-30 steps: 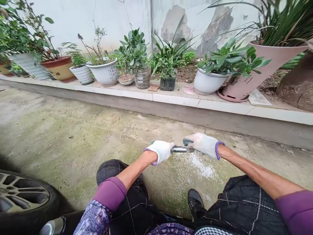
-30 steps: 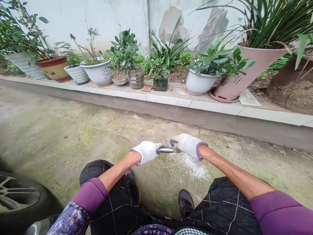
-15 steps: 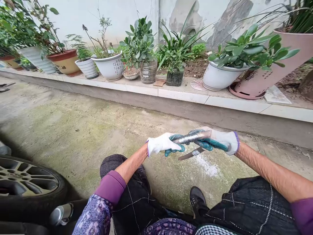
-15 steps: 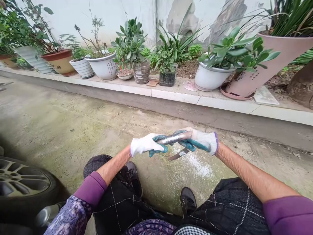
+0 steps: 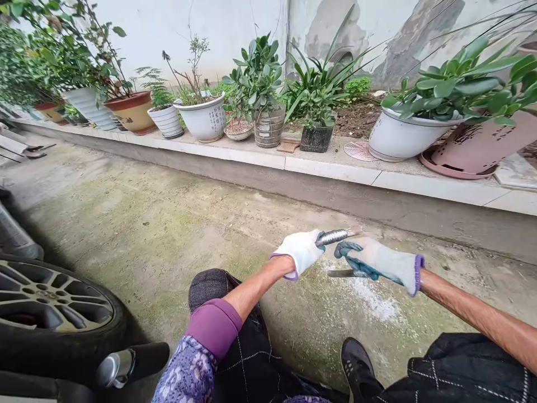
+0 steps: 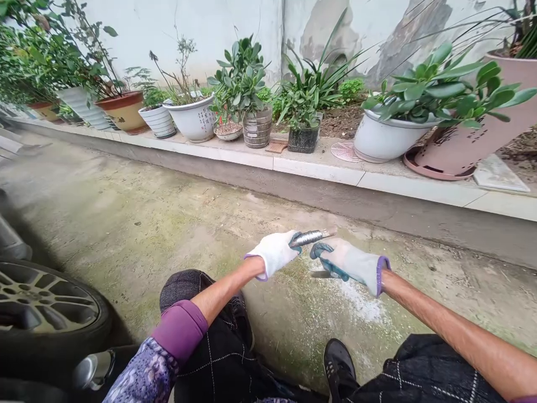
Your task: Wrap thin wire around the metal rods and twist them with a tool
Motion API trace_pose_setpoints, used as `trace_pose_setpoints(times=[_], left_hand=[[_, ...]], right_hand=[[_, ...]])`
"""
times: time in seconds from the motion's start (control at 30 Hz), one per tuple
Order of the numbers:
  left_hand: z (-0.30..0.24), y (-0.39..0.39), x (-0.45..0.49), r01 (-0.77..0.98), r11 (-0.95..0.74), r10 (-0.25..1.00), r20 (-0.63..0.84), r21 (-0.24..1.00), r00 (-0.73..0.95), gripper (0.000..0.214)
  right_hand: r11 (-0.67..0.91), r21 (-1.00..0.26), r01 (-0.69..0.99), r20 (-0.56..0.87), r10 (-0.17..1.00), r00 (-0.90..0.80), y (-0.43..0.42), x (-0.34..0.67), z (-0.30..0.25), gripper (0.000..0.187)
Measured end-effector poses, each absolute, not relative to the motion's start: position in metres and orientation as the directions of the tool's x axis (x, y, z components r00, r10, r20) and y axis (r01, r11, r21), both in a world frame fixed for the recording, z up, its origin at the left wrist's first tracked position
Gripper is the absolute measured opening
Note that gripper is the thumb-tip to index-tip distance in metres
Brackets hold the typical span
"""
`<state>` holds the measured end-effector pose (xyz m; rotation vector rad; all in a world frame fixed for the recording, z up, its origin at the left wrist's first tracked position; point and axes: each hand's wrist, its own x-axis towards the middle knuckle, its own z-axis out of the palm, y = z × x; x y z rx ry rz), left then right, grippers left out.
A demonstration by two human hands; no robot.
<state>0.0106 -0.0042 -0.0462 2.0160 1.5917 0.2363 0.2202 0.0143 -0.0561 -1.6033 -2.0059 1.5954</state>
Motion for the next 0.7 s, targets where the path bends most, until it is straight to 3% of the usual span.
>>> trace_pose_setpoints(times=[0.2,0.5,0.7], left_hand=[[-0.048,0.007,0.011,0.782,-0.108,0.945,-0.181,0.614,0.272,0.035],[-0.045,-0.004,0.013,0.887,-0.142,0.937,-0.228,0.439,0.264,0.046],[-0.039,-0.008,0.013,0.665,-0.046,0.951,-0.172,0.746,0.259,0.044]], right_hand=[[-0.042,-0.731,0.681,-0.455,0.773,-0.441,0.015,0.219,-0.046,0.028],[-0.067,-0.652,0.755,-0.538,0.742,-0.399,0.010,0.213,-0.051,0.015],[-0.181,-0.755,0.631,-0.541,0.716,-0.442,0.010,0.226,-0.059,0.018]])
